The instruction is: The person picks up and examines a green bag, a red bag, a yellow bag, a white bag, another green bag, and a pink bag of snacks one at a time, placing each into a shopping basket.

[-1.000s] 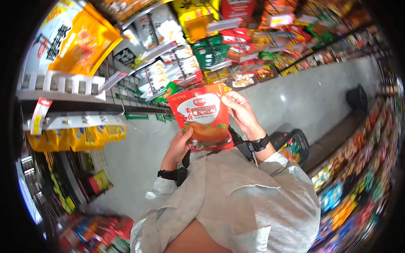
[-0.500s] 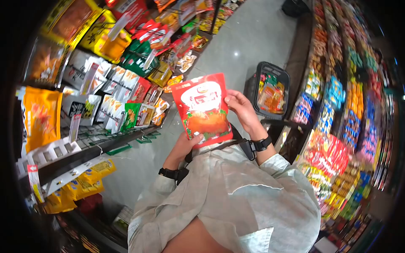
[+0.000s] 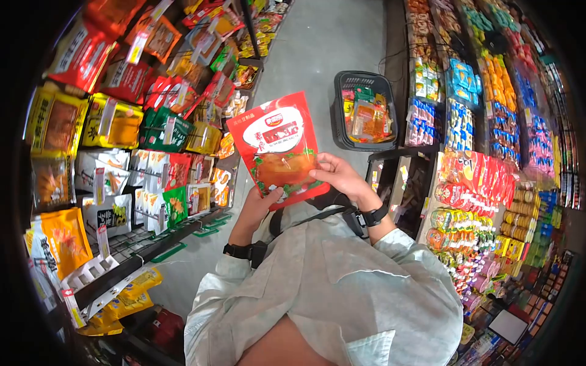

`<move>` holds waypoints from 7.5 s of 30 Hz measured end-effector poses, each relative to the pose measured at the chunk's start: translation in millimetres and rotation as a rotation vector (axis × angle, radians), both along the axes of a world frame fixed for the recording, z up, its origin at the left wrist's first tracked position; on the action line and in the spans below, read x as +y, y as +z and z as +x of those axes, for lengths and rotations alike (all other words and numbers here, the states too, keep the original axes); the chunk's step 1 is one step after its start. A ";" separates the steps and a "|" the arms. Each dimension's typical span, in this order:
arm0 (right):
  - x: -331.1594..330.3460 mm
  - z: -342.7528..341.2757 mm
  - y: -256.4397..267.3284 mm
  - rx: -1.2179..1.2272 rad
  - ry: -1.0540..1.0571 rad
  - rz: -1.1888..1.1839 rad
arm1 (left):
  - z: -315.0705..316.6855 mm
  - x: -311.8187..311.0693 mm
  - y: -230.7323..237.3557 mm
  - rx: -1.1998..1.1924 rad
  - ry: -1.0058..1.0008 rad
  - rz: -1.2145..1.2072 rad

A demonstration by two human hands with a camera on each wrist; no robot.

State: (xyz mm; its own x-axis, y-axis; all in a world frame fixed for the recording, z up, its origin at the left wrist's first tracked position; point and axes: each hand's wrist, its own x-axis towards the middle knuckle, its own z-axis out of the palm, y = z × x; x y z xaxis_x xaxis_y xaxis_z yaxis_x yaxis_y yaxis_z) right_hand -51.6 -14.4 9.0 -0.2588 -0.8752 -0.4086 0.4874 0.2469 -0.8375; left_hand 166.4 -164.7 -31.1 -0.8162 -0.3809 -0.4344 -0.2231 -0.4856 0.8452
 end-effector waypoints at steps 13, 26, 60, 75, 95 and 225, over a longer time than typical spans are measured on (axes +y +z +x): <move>78.7 -134.9 -51.8 0.288 -0.232 -0.069 | -159.0 91.8 23.9 -0.174 0.056 -0.276; 102.6 -195.7 -26.5 0.330 -0.210 -0.002 | -289.1 98.7 22.7 -0.110 0.297 0.266; 135.5 -407.6 -61.7 0.863 -0.565 0.246 | -505.1 73.3 26.4 -0.039 -0.182 0.188; 98.1 -373.7 -86.9 0.654 -0.198 0.039 | -345.8 102.2 2.8 -0.187 0.591 0.309; -38.9 -178.4 -38.1 0.461 0.482 0.139 | -129.3 -16.8 -60.3 0.083 0.906 0.905; -652.3 -995.5 -27.6 0.179 1.607 -0.097 | -1104.9 -305.5 -7.2 -0.106 1.761 -0.197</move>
